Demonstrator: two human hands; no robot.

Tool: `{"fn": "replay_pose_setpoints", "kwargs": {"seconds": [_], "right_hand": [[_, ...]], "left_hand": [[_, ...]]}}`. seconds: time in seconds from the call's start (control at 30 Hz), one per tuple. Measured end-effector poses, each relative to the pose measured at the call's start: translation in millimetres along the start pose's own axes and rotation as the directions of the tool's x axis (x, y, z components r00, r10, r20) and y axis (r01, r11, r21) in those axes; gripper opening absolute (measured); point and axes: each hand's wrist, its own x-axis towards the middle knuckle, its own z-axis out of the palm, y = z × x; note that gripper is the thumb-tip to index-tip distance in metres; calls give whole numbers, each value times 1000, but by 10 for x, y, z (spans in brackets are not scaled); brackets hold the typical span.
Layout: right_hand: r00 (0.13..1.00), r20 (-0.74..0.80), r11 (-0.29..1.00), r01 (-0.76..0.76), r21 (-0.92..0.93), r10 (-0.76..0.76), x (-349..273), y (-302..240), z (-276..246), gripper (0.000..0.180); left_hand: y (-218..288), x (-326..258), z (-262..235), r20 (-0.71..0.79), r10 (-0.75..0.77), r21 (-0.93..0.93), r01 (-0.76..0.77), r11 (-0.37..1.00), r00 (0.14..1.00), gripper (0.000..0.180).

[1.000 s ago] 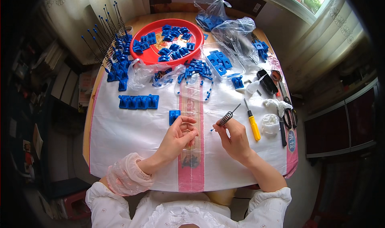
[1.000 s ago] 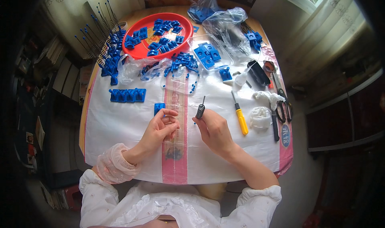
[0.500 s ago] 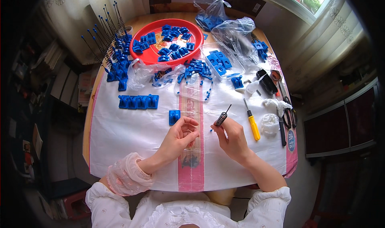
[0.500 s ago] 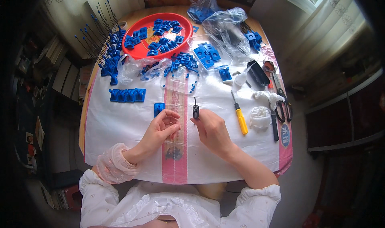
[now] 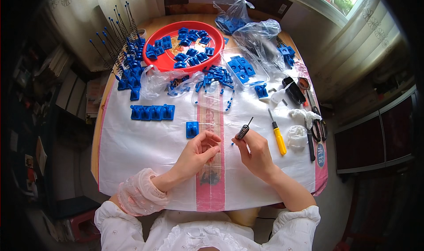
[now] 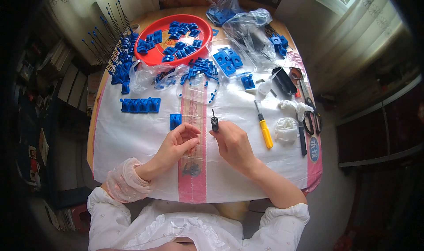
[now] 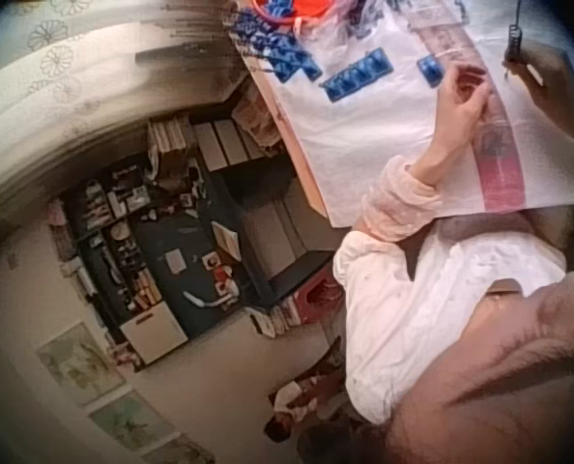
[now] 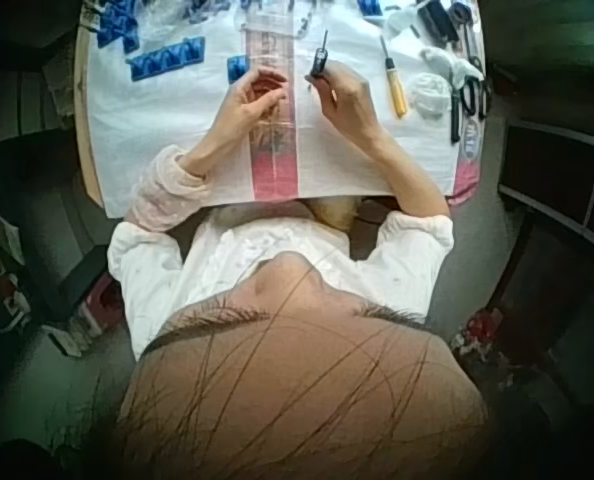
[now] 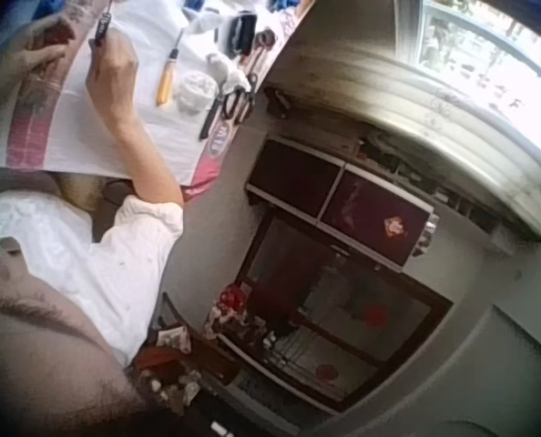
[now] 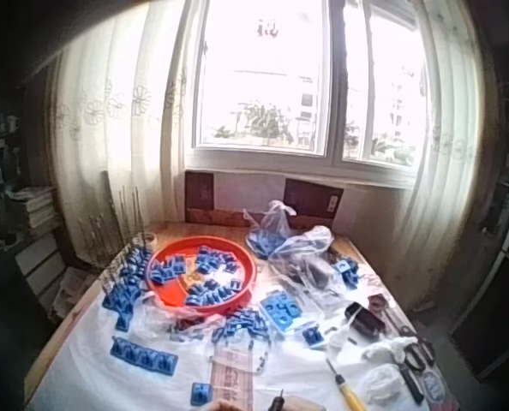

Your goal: Assembling small blue plastic fixture components by inserting a metal rod and attaching a spring.

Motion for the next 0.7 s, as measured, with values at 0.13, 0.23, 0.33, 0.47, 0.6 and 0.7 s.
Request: {"fn": "replay_pose_setpoints", "kwargs": {"seconds": [0.13, 0.23, 0.33, 0.47, 0.6, 0.7], "right_hand": [[1000, -3, 1000, 3, 2, -3, 4, 0, 2, 12], [1000, -1, 1000, -2, -1, 2, 2, -5, -5, 12], [1000, -1, 1000, -4, -1, 4, 4, -5, -2, 11], [1000, -11, 1000, 2, 3, -2, 12, -25, -6, 11], [1000, -3, 1000, -1, 1, 1, 6, -11, -1, 11], [1000, -4, 1000, 0, 3, 0, 8, -18, 1, 11]], "left_hand": [[13, -3, 2, 3, -7, 22, 7, 1000, 1000, 18], [3, 2, -2, 11, -2, 29, 1, 1000, 1000, 18], [4, 0, -4, 14, 1, 33, -1, 999, 1000, 17], [13, 1, 11, 13, 21, 40, -22, 999, 1000, 16], [2, 1, -5, 17, 6, 39, -6, 999, 1000, 14], [4, -3, 1, 16, 2, 43, -3, 999, 1000, 14]]}}
